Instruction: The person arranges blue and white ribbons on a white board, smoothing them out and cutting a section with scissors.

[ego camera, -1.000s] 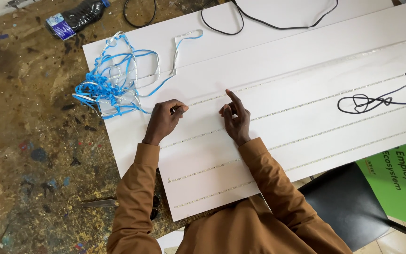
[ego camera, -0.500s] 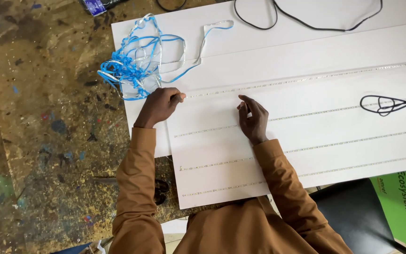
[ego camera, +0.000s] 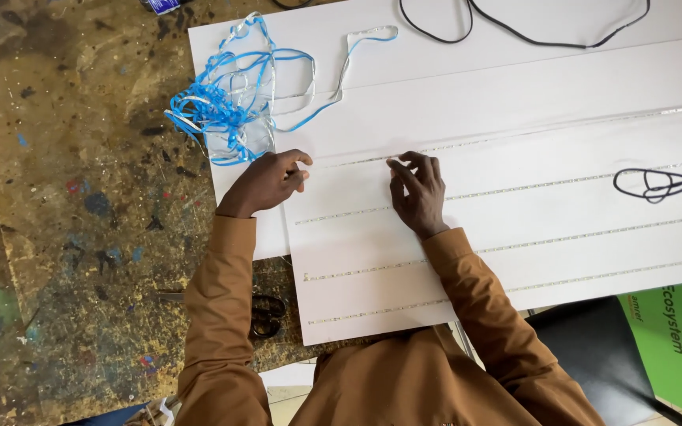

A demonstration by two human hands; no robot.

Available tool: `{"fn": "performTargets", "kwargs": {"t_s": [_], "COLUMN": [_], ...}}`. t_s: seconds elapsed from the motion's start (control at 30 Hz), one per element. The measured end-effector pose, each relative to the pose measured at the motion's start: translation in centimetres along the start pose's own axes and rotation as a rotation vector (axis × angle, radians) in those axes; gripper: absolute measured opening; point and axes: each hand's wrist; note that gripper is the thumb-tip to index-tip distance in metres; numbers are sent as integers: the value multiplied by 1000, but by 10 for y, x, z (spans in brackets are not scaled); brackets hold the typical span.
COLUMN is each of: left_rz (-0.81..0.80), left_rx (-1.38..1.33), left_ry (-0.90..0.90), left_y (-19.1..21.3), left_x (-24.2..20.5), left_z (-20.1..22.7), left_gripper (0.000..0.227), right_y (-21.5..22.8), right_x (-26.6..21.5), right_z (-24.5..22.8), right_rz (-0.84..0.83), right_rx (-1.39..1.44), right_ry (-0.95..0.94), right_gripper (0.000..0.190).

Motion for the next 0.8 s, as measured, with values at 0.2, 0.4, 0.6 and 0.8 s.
{"fn": "performTargets", "kwargs": {"t_s": [0.2, 0.4, 0.6, 0.8], "left_rz": [121, 205, 193, 160], "left_rx": [50, 18, 184, 185], "left_ry": [-47, 23, 26, 38], "left_y": [-4, -2, 0, -2], "left_x": [6, 4, 7, 7], "left_z": [-16, -19, -27, -25], "left_gripper": [28, 21, 20, 25], "right_y": [-10, -4, -4, -3], "right_x": [-16, -11, -8, -8], "right_z": [11, 6, 3, 3], "right_rz": [-24, -53, -76, -106], "right_rx": [22, 13, 8, 6], "right_ry": [10, -4, -24, -35], "right_gripper": [40, 31, 28, 26]}}
Point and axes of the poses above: each hand's wrist, its own x-axis towards the middle knuckle, its own y-axis out of the back of the hand, z = x × y, and after that the axes turned 7 degrees about z, right-handed
